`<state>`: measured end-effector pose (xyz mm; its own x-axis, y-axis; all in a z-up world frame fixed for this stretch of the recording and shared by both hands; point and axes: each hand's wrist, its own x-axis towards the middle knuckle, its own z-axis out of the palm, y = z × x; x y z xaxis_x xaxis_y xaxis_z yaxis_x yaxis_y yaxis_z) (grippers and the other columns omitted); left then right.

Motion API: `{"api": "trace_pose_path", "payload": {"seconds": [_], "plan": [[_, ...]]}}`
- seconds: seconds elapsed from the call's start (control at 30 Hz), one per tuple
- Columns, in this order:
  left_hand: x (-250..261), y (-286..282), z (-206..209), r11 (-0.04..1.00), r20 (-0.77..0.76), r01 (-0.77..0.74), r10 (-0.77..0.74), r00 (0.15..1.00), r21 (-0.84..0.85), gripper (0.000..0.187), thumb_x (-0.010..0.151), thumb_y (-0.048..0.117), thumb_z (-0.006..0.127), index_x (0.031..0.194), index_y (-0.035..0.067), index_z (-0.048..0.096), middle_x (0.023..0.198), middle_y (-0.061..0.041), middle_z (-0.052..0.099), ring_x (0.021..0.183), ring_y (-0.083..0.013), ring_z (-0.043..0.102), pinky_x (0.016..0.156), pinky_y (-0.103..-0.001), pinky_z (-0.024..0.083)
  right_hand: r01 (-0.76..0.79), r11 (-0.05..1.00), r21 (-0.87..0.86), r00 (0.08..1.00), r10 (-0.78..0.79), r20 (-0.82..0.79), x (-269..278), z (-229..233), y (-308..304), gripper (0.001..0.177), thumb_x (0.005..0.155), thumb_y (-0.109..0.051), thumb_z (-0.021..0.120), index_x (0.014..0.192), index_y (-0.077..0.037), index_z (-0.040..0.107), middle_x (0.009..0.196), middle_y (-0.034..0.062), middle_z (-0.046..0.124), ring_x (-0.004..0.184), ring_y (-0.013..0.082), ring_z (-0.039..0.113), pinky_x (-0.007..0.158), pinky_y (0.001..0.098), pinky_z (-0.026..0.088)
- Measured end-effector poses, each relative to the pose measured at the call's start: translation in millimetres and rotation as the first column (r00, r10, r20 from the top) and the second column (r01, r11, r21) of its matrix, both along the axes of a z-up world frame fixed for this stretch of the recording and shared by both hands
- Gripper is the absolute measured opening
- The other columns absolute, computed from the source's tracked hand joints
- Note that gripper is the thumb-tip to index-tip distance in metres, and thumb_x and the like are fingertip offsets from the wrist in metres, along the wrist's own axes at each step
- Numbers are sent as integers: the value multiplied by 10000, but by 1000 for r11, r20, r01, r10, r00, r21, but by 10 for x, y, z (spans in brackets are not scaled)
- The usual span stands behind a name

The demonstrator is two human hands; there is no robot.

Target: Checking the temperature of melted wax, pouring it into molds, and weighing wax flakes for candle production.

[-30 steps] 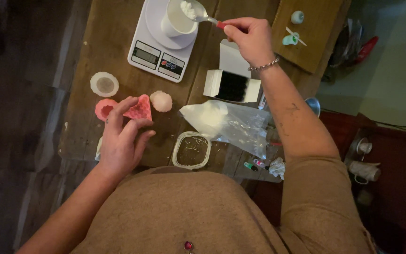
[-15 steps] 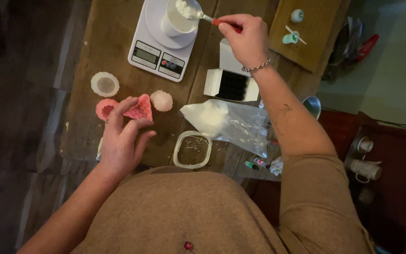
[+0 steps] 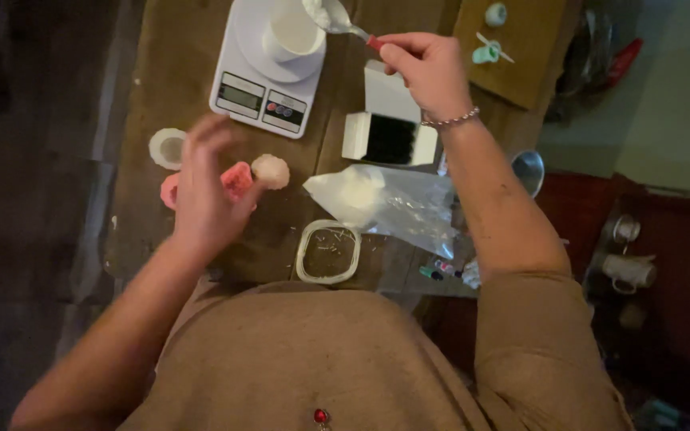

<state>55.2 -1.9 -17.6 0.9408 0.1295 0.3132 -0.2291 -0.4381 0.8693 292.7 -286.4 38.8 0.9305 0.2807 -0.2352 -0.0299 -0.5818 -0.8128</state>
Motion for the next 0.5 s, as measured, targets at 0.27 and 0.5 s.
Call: {"api": "trace_pose_path", "payload": {"seconds": [0.27, 0.5], "plan": [[1266, -43, -868, 992, 95, 120, -115, 989, -43, 1250, 784, 95, 1041, 1589, 34, 87, 1624, -244, 326, 1541, -387, 386, 1343, -434, 330, 167, 986, 23, 985, -168, 39, -929, 954, -746, 229, 1028, -153, 688, 1190, -15, 772, 929, -10, 748, 773, 27, 620, 651, 185, 455], [1686, -20, -1051, 962, 164, 274, -269, 949, -3, 1315, 821, -80, 970, 1598, 196, -54, 1673, -161, 296, 1590, -308, 338, 1346, -393, 299, 519, 855, -4, 853, -518, 58, -1940, 1330, -1673, 210, 1015, -100, 725, 1197, -3, 764, 935, 16, 745, 789, 47, 636, 668, 190, 460]]}}
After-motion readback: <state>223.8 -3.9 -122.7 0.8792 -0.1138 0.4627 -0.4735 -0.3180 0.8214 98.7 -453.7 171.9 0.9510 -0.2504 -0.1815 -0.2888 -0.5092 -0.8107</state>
